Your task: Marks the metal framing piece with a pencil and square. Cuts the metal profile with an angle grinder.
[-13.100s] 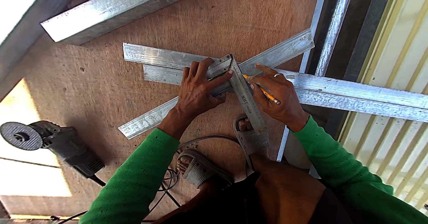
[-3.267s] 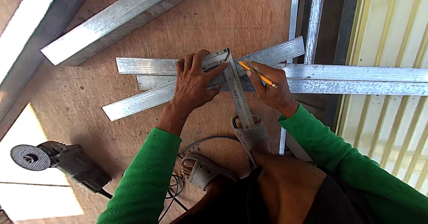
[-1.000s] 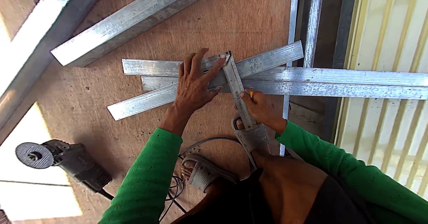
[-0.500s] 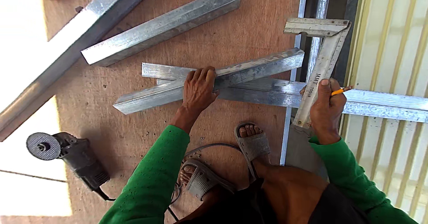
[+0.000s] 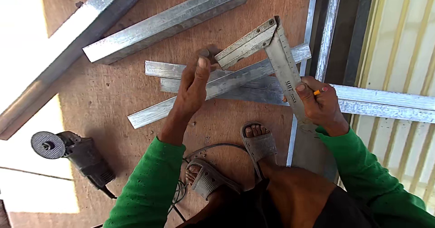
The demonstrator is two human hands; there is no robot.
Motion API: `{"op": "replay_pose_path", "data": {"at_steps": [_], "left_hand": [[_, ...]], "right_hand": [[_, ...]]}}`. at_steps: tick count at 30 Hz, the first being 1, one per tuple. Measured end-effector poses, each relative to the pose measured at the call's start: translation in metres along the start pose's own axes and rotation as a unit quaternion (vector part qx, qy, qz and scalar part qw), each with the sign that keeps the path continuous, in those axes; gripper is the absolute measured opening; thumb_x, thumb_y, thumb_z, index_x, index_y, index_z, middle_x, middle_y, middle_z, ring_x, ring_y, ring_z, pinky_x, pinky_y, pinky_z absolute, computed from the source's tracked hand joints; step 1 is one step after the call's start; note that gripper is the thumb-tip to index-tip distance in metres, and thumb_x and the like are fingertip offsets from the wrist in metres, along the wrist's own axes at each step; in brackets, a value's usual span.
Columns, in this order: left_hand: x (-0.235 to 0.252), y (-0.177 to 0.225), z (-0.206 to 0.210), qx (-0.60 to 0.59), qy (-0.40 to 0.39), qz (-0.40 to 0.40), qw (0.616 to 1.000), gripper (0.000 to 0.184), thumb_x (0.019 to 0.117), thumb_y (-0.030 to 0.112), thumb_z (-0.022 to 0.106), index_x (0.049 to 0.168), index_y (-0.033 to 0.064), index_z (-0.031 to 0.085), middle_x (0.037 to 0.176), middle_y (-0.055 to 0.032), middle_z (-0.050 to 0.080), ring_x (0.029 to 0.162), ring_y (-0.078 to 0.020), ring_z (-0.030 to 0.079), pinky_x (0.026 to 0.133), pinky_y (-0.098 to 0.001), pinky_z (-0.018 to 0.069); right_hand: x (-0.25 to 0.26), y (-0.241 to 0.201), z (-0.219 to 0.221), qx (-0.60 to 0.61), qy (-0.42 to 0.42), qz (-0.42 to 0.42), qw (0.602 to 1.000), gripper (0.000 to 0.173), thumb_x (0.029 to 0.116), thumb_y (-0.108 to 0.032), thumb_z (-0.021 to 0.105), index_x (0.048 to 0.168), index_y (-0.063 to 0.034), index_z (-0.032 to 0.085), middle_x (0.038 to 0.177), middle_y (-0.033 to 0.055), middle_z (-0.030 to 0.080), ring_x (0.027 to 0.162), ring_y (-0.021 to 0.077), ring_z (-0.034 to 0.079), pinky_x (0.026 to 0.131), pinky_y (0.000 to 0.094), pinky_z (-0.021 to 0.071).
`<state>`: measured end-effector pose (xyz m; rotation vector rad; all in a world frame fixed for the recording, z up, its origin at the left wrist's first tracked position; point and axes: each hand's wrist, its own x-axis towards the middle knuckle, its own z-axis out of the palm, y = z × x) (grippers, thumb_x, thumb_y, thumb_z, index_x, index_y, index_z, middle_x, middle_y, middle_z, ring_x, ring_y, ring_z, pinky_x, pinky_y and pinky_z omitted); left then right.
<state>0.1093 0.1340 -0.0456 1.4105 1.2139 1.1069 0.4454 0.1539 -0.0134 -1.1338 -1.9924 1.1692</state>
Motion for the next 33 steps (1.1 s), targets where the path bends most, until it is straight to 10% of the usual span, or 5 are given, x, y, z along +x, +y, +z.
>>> {"op": "replay_pose_path", "data": {"at_steps": [5, 10, 13, 16, 33], "left_hand": [[0.015, 0.072, -0.030, -0.112, -0.049, 0.016, 0.992, 0.030, 0.1106, 0.032, 0.045, 0.119, 0.0118, 0.066, 0.095, -0.0001, 0.071, 0.065, -0.0105, 0.065, 0.054, -0.0255, 0.0564], [-0.008, 0.091, -0.008, -0.018, 0.022, 0.111, 0.993, 0.038, 0.1075, 0.029, 0.053, 0.136, 0.0044, 0.060, 0.118, -0.0017, 0.066, 0.093, -0.0102, 0.064, 0.078, -0.0266, 0.0574], [-0.025, 0.067, 0.023, 0.118, 0.013, 0.137, 0.983, 0.037, 0.1030, 0.019, 0.059, 0.133, -0.0008, 0.064, 0.126, -0.0095, 0.057, 0.108, -0.0106, 0.058, 0.091, -0.0226, 0.0522], [-0.049, 0.015, 0.043, 0.237, 0.012, 0.135, 0.962, 0.032, 0.0970, 0.012, 0.064, 0.127, 0.0025, 0.070, 0.125, -0.0191, 0.059, 0.114, -0.0202, 0.059, 0.098, -0.0296, 0.0515], [-0.036, -0.036, 0.029, 0.475, -0.160, -0.003, 0.865, 0.059, 0.0880, 0.041, 0.073, 0.144, 0.0318, 0.060, 0.162, -0.0193, 0.036, 0.146, -0.0421, 0.038, 0.116, -0.0625, 0.0296]], "right_hand": [[0.041, -0.003, -0.004, -0.150, 0.063, -0.151, 0.975, 0.030, 0.1032, -0.026, 0.061, 0.111, 0.0007, 0.071, 0.099, 0.0156, 0.067, 0.083, 0.0171, 0.062, 0.070, 0.0303, 0.0508], [0.023, -0.030, 0.017, 0.040, 0.140, -0.018, 0.989, 0.022, 0.1062, -0.025, 0.057, 0.107, -0.0048, 0.065, 0.078, -0.0039, 0.057, 0.059, -0.0023, 0.049, 0.050, 0.0114, 0.0408], [0.010, -0.032, 0.045, 0.236, 0.022, 0.006, 0.971, 0.046, 0.1053, -0.041, 0.056, 0.124, 0.0007, 0.065, 0.087, 0.0009, 0.065, 0.057, 0.0015, 0.046, 0.046, 0.0152, 0.0374], [0.004, -0.018, 0.077, 0.361, 0.009, 0.138, 0.922, 0.029, 0.1024, -0.037, 0.063, 0.105, -0.0088, 0.066, 0.075, 0.0054, 0.063, 0.041, 0.0038, 0.035, 0.035, 0.0166, 0.0276], [-0.004, 0.021, 0.136, 0.378, 0.007, 0.378, 0.845, 0.029, 0.1032, -0.041, 0.061, 0.093, -0.0146, 0.068, 0.061, 0.0049, 0.053, 0.039, 0.0062, 0.032, 0.036, 0.0174, 0.0253]]}}
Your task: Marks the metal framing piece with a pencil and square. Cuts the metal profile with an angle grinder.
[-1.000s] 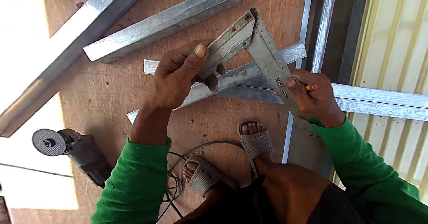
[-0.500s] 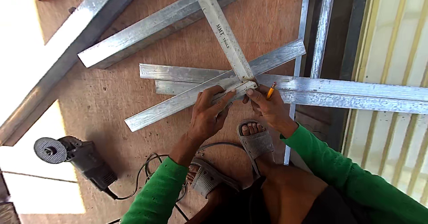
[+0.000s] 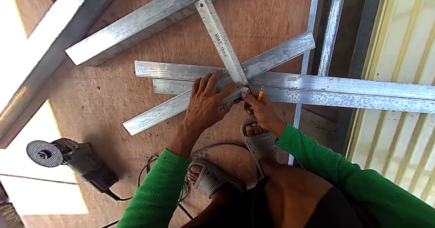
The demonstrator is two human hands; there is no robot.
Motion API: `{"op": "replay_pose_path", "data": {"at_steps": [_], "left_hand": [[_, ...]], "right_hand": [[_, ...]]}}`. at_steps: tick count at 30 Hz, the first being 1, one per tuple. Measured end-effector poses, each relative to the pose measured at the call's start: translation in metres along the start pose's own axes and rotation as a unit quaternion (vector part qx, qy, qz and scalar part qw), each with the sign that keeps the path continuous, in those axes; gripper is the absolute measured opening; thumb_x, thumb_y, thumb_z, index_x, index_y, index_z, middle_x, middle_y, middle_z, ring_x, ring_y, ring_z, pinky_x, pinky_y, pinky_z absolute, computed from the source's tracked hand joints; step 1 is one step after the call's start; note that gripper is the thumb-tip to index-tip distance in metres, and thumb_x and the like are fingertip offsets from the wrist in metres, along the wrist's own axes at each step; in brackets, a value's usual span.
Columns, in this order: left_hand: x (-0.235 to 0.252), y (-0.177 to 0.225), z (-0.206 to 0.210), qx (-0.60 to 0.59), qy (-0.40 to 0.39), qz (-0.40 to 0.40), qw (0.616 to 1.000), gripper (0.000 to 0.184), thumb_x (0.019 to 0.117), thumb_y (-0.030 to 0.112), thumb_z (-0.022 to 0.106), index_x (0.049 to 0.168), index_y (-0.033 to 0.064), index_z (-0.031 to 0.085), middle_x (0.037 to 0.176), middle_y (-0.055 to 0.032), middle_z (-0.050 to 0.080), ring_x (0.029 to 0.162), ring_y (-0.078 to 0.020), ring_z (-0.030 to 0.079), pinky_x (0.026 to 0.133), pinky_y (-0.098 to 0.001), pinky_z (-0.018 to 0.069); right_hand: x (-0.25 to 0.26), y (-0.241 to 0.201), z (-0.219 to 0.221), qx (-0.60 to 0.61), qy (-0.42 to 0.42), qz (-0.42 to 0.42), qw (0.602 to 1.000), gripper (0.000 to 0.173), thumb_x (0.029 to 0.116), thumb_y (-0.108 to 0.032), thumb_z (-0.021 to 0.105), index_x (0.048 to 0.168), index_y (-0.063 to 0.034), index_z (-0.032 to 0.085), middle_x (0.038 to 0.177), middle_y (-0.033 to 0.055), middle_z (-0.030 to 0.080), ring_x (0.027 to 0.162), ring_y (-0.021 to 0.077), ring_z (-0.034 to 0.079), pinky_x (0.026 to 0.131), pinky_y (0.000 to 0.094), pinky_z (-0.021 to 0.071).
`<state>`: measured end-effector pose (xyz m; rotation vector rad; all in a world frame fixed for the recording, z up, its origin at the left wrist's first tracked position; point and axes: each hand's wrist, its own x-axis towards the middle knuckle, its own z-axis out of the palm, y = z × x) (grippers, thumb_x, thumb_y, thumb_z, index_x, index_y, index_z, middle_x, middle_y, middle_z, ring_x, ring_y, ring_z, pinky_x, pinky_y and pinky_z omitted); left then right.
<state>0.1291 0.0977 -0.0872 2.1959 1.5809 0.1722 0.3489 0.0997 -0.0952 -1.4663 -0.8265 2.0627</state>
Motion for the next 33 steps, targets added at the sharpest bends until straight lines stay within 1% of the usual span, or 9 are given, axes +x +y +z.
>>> {"op": "replay_pose_path", "data": {"at_steps": [2, 4, 6, 13, 17, 22, 25, 28, 33], "left_hand": [[0.001, 0.001, 0.000, -0.007, -0.006, -0.005, 1.000, 0.061, 0.0871, 0.043, 0.074, 0.145, 0.0317, 0.059, 0.160, -0.0188, 0.037, 0.144, -0.0419, 0.039, 0.115, -0.0645, 0.0294], [0.002, 0.001, 0.001, -0.012, -0.002, -0.005, 1.000, 0.062, 0.0870, 0.044, 0.073, 0.146, 0.0316, 0.058, 0.160, -0.0193, 0.038, 0.145, -0.0418, 0.038, 0.114, -0.0670, 0.0279], [0.001, 0.001, 0.002, -0.018, 0.006, -0.002, 1.000, 0.062, 0.0868, 0.043, 0.073, 0.146, 0.0319, 0.058, 0.159, -0.0194, 0.039, 0.144, -0.0419, 0.039, 0.114, -0.0680, 0.0274], [0.003, 0.001, 0.001, -0.015, 0.008, 0.005, 1.000, 0.060, 0.0863, 0.042, 0.074, 0.144, 0.0321, 0.060, 0.158, -0.0201, 0.040, 0.142, -0.0429, 0.041, 0.112, -0.0676, 0.0302], [0.002, 0.001, 0.001, -0.012, 0.005, 0.002, 1.000, 0.060, 0.0858, 0.042, 0.074, 0.144, 0.0321, 0.060, 0.159, -0.0202, 0.039, 0.142, -0.0430, 0.040, 0.112, -0.0676, 0.0299], [0.003, 0.001, 0.001, -0.011, 0.007, 0.006, 1.000, 0.060, 0.0861, 0.043, 0.073, 0.144, 0.0320, 0.060, 0.158, -0.0204, 0.039, 0.142, -0.0431, 0.041, 0.111, -0.0675, 0.0307], [0.005, 0.000, 0.001, -0.012, 0.005, -0.004, 1.000, 0.059, 0.0868, 0.043, 0.073, 0.144, 0.0361, 0.059, 0.157, -0.0199, 0.042, 0.141, -0.0427, 0.044, 0.111, -0.0673, 0.0311], [0.007, 0.001, -0.001, -0.014, -0.002, -0.010, 1.000, 0.060, 0.0857, 0.042, 0.075, 0.143, 0.0366, 0.060, 0.156, -0.0195, 0.043, 0.140, -0.0420, 0.045, 0.110, -0.0660, 0.0331], [0.009, 0.001, -0.005, -0.021, -0.006, -0.010, 1.000, 0.057, 0.0861, 0.044, 0.074, 0.141, 0.0353, 0.063, 0.154, -0.0190, 0.046, 0.137, -0.0406, 0.048, 0.107, -0.0631, 0.0375]], "right_hand": [[-0.002, -0.001, -0.003, -0.006, -0.003, 0.009, 1.000, 0.030, 0.1031, -0.043, 0.060, 0.092, -0.0157, 0.067, 0.058, 0.0041, 0.047, 0.038, 0.0064, 0.030, 0.036, 0.0176, 0.0247], [-0.003, -0.003, -0.005, 0.001, -0.005, 0.004, 1.000, 0.030, 0.1036, -0.042, 0.060, 0.093, -0.0146, 0.068, 0.060, 0.0051, 0.052, 0.039, 0.0064, 0.031, 0.036, 0.0175, 0.0250], [-0.002, -0.004, -0.006, 0.003, -0.006, 0.000, 1.000, 0.030, 0.1039, -0.040, 0.060, 0.092, -0.0130, 0.066, 0.064, 0.0064, 0.057, 0.040, 0.0065, 0.034, 0.038, 0.0173, 0.0270], [-0.003, -0.005, -0.006, -0.003, -0.013, -0.001, 1.000, 0.029, 0.1041, -0.038, 0.060, 0.093, -0.0121, 0.067, 0.059, 0.0063, 0.051, 0.039, 0.0075, 0.035, 0.038, 0.0175, 0.0275], [-0.003, -0.004, -0.006, -0.001, -0.018, -0.009, 1.000, 0.029, 0.1042, -0.038, 0.060, 0.092, -0.0127, 0.067, 0.063, 0.0070, 0.056, 0.040, 0.0072, 0.036, 0.038, 0.0172, 0.0275], [-0.003, -0.004, -0.008, 0.001, -0.019, -0.005, 1.000, 0.029, 0.1038, -0.039, 0.060, 0.092, -0.0130, 0.066, 0.061, 0.0061, 0.053, 0.040, 0.0071, 0.036, 0.038, 0.0169, 0.0281], [-0.005, -0.006, -0.008, -0.003, -0.019, 0.009, 1.000, 0.030, 0.1037, -0.041, 0.060, 0.093, -0.0140, 0.066, 0.060, 0.0053, 0.052, 0.040, 0.0070, 0.036, 0.038, 0.0168, 0.0280], [-0.006, -0.009, -0.008, -0.010, -0.018, 0.021, 1.000, 0.031, 0.1035, -0.043, 0.059, 0.093, -0.0149, 0.067, 0.060, 0.0048, 0.052, 0.041, 0.0067, 0.037, 0.038, 0.0169, 0.0292], [-0.005, -0.011, -0.008, -0.008, -0.020, 0.015, 1.000, 0.030, 0.1037, -0.041, 0.060, 0.093, -0.0136, 0.068, 0.064, 0.0057, 0.056, 0.040, 0.0067, 0.037, 0.037, 0.0167, 0.0289]]}}
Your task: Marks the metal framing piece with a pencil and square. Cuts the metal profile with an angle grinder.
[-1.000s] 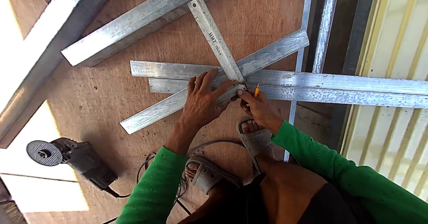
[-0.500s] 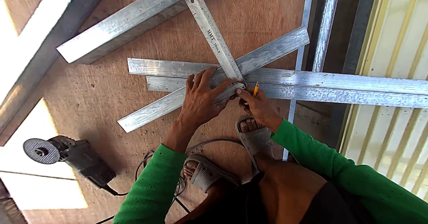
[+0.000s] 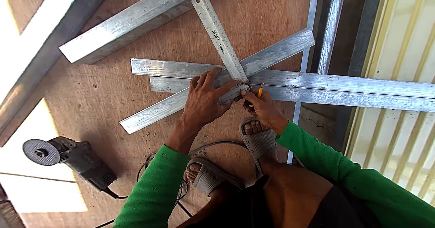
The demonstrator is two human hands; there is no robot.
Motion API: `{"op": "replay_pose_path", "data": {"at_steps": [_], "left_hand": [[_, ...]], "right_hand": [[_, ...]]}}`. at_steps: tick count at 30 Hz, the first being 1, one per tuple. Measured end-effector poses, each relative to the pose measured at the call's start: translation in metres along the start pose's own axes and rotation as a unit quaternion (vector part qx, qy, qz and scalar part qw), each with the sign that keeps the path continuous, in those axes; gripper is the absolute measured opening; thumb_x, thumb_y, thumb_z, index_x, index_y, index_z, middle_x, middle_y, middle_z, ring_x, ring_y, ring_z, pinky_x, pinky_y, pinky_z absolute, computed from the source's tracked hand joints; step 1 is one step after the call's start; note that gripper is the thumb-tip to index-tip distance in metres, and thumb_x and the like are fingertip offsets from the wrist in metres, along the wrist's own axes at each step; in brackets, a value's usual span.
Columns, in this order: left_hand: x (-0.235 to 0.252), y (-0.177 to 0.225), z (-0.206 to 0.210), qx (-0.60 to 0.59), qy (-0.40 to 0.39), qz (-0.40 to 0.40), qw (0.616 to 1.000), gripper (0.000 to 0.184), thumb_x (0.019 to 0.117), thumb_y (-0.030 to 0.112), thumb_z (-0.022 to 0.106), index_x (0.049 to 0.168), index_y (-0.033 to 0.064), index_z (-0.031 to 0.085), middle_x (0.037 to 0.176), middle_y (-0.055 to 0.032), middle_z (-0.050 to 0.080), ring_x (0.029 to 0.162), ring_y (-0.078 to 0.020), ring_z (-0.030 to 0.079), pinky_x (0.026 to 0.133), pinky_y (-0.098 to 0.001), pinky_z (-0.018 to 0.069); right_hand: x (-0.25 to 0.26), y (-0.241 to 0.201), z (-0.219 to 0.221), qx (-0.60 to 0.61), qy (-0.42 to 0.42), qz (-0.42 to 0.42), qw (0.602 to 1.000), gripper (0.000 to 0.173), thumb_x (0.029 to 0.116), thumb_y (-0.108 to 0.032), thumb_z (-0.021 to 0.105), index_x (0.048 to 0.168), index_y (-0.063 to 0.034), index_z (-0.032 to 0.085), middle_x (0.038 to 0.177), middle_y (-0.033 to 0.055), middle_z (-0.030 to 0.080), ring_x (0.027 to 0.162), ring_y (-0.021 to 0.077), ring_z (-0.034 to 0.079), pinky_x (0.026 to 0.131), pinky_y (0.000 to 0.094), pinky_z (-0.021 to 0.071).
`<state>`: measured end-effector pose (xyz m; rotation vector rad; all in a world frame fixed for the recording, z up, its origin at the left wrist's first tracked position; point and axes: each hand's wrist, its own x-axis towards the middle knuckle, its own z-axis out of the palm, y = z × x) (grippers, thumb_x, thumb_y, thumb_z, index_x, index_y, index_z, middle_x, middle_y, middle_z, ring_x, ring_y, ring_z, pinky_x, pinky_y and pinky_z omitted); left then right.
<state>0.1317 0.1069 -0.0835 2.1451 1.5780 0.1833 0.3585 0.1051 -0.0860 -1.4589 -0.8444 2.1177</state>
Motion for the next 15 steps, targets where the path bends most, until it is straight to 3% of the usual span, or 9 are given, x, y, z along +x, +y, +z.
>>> {"op": "replay_pose_path", "data": {"at_steps": [5, 11, 15], "left_hand": [[0.001, 0.000, -0.004, 0.002, -0.008, 0.012, 1.000, 0.055, 0.0880, 0.041, 0.073, 0.141, 0.0339, 0.063, 0.154, -0.0185, 0.046, 0.134, -0.0405, 0.050, 0.099, -0.0592, 0.0439], [0.001, 0.000, -0.003, -0.001, -0.009, 0.010, 1.000, 0.053, 0.0896, 0.043, 0.071, 0.141, 0.0341, 0.063, 0.155, -0.0183, 0.045, 0.134, -0.0403, 0.049, 0.100, -0.0594, 0.0433], [0.003, -0.004, 0.000, -0.001, -0.008, 0.010, 1.000, 0.053, 0.0906, 0.047, 0.066, 0.143, 0.0399, 0.060, 0.155, -0.0183, 0.045, 0.135, -0.0401, 0.049, 0.098, -0.0597, 0.0433]], "right_hand": [[0.001, 0.000, 0.001, -0.011, 0.007, 0.014, 1.000, 0.031, 0.1033, -0.044, 0.059, 0.097, -0.0148, 0.068, 0.069, 0.0065, 0.062, 0.041, 0.0069, 0.039, 0.038, 0.0172, 0.0287], [0.000, 0.000, 0.000, -0.018, 0.006, 0.010, 1.000, 0.031, 0.1028, -0.045, 0.059, 0.099, -0.0158, 0.068, 0.071, 0.0065, 0.064, 0.041, 0.0072, 0.040, 0.038, 0.0173, 0.0292], [0.006, -0.001, -0.009, -0.033, 0.025, -0.030, 0.999, 0.047, 0.1062, -0.053, 0.046, 0.101, -0.0139, 0.070, 0.074, 0.0056, 0.068, 0.040, 0.0079, 0.041, 0.037, 0.0184, 0.0296]]}}
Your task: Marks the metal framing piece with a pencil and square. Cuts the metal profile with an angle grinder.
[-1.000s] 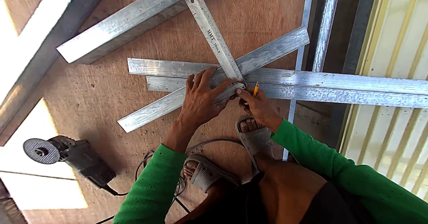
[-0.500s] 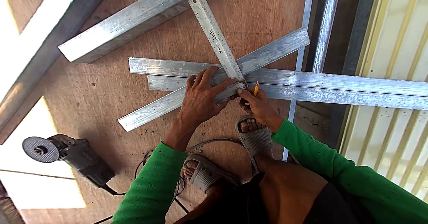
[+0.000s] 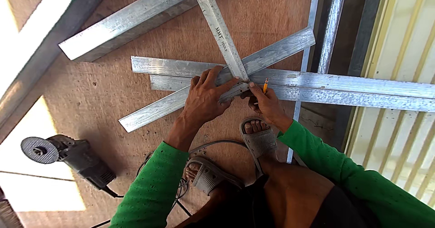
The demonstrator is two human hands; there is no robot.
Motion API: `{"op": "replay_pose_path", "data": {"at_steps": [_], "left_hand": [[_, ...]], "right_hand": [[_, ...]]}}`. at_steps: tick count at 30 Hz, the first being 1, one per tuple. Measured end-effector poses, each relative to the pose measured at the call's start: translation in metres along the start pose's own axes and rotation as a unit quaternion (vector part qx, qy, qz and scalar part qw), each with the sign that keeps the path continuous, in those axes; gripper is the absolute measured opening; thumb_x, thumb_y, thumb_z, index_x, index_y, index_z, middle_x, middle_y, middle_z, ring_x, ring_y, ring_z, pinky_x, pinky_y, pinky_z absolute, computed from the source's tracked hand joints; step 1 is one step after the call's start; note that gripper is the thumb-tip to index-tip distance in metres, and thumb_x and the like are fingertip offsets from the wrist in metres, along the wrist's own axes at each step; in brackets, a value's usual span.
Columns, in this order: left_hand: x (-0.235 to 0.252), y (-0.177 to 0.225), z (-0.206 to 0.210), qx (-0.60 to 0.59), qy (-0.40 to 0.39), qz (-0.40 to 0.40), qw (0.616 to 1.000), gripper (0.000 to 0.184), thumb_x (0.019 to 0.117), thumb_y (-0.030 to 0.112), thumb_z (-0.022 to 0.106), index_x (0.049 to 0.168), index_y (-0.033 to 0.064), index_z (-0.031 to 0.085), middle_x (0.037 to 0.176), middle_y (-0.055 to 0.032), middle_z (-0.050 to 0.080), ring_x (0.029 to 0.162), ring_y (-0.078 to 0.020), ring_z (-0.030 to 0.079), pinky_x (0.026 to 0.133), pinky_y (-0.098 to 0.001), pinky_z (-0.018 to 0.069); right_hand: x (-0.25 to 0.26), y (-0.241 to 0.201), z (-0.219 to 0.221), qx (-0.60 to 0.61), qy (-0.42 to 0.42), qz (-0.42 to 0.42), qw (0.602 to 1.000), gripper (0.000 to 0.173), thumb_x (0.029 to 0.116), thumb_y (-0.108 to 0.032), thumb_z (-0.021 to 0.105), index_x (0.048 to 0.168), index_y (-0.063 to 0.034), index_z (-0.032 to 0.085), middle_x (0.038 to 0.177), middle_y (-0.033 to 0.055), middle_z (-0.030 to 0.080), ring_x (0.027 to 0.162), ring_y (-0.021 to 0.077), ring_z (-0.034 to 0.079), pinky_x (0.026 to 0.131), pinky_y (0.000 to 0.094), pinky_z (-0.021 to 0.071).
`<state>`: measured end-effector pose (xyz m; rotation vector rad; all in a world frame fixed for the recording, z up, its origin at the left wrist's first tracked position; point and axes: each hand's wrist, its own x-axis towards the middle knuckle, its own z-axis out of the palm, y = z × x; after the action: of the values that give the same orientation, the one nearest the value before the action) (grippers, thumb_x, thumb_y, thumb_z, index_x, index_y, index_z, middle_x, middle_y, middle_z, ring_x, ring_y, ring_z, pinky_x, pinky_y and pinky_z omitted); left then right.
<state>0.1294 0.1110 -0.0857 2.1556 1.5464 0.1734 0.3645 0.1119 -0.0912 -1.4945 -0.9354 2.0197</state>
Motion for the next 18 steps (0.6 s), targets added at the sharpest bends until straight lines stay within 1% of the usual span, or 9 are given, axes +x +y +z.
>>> {"op": "replay_pose_path", "data": {"at_steps": [2, 3, 4, 5, 7, 9, 13, 15, 18], "left_hand": [[0.0002, -0.0001, 0.0003, 0.000, -0.003, -0.002, 1.000, 0.054, 0.0907, 0.047, 0.066, 0.144, 0.0413, 0.058, 0.156, -0.0178, 0.044, 0.136, -0.0402, 0.048, 0.099, -0.0603, 0.0424], [-0.0001, 0.0001, 0.0005, 0.000, -0.003, -0.001, 1.000, 0.054, 0.0912, 0.047, 0.066, 0.144, 0.0410, 0.058, 0.157, -0.0173, 0.044, 0.137, -0.0402, 0.047, 0.100, -0.0604, 0.0417], [-0.0007, 0.0006, 0.0004, 0.002, -0.003, 0.001, 1.000, 0.054, 0.0917, 0.046, 0.066, 0.145, 0.0403, 0.058, 0.158, -0.0160, 0.043, 0.139, -0.0398, 0.046, 0.101, -0.0604, 0.0415], [-0.0016, 0.0018, -0.0001, 0.004, -0.002, 0.003, 1.000, 0.054, 0.0920, 0.045, 0.067, 0.145, 0.0386, 0.058, 0.159, -0.0147, 0.042, 0.140, -0.0393, 0.045, 0.101, -0.0604, 0.0413], [-0.0032, 0.0042, -0.0011, 0.002, 0.002, 0.008, 1.000, 0.054, 0.0908, 0.041, 0.070, 0.143, 0.0349, 0.061, 0.161, -0.0130, 0.041, 0.141, -0.0387, 0.045, 0.101, -0.0606, 0.0406], [-0.0036, 0.0046, -0.0016, 0.004, 0.003, 0.008, 1.000, 0.055, 0.0898, 0.041, 0.071, 0.143, 0.0345, 0.061, 0.161, -0.0123, 0.041, 0.141, -0.0382, 0.044, 0.102, -0.0605, 0.0405], [-0.0032, 0.0026, -0.0012, 0.004, 0.006, 0.008, 1.000, 0.056, 0.0893, 0.043, 0.071, 0.144, 0.0358, 0.060, 0.161, -0.0123, 0.041, 0.141, -0.0378, 0.044, 0.102, -0.0608, 0.0407], [-0.0013, -0.0002, 0.0018, 0.006, 0.009, 0.009, 1.000, 0.056, 0.0892, 0.045, 0.069, 0.144, 0.0388, 0.059, 0.161, -0.0121, 0.041, 0.141, -0.0373, 0.045, 0.101, -0.0607, 0.0409], [-0.0008, -0.0005, 0.0018, 0.004, 0.011, 0.007, 1.000, 0.056, 0.0883, 0.044, 0.070, 0.143, 0.0385, 0.060, 0.160, -0.0123, 0.043, 0.140, -0.0382, 0.046, 0.100, -0.0606, 0.0419]], "right_hand": [[0.0004, -0.0038, -0.0081, -0.015, -0.001, -0.008, 1.000, 0.054, 0.1068, -0.058, 0.038, 0.102, -0.0136, 0.069, 0.081, 0.0049, 0.071, 0.043, 0.0090, 0.046, 0.039, 0.0192, 0.0344], [-0.0005, -0.0059, -0.0111, -0.015, -0.008, -0.007, 1.000, 0.053, 0.1063, -0.058, 0.039, 0.103, -0.0140, 0.068, 0.083, 0.0051, 0.072, 0.044, 0.0093, 0.048, 0.039, 0.0191, 0.0358], [-0.0005, -0.0081, -0.0132, -0.022, -0.020, -0.007, 1.000, 0.048, 0.1062, -0.056, 0.043, 0.106, -0.0148, 0.068, 0.088, 0.0047, 0.074, 0.046, 0.0098, 0.051, 0.041, 0.0195, 0.0385], [0.0003, -0.0093, -0.0130, -0.032, -0.026, -0.012, 0.999, 0.042, 0.1065, -0.051, 0.047, 0.107, -0.0146, 0.068, 0.090, 0.0049, 0.075, 0.048, 0.0105, 0.053, 0.042, 0.0202, 0.0400], [0.0031, -0.0094, -0.0085, -0.051, -0.025, -0.034, 0.998, 0.032, 0.1073, -0.040, 0.053, 0.105, -0.0116, 0.068, 0.087, 0.0057, 0.076, 0.046, 0.0097, 0.053, 0.041, 0.0196, 0.0383], [0.0048, -0.0096, -0.0059, -0.059, -0.027, -0.041, 0.997, 0.029, 0.1076, -0.034, 0.054, 0.105, -0.0093, 0.068, 0.086, 0.0060, 0.076, 0.047, 0.0094, 0.053, 0.041, 0.0190, 0.0382], [0.0046, -0.0070, -0.0058, -0.053, -0.029, -0.049, 0.997, 0.029, 0.1076, -0.035, 0.053, 0.103, -0.0096, 0.068, 0.085, 0.0063, 0.075, 0.047, 0.0102, 0.053, 0.041, 0.0195, 0.0388], [0.0043, -0.0074, -0.0060, -0.058, -0.025, -0.053, 0.997, 0.029, 0.1076, -0.035, 0.053, 0.105, -0.0094, 0.069, 0.087, 0.0063, 0.076, 0.048, 0.0105, 0.054, 0.042, 0.0199, 0.0405], [0.0038, -0.0078, -0.0069, -0.065, -0.033, -0.059, 0.996, 0.030, 0.1079, -0.035, 0.053, 0.107, -0.0091, 0.068, 0.088, 0.0068, 0.076, 0.048, 0.0109, 0.054, 0.041, 0.0203, 0.0404]]}}
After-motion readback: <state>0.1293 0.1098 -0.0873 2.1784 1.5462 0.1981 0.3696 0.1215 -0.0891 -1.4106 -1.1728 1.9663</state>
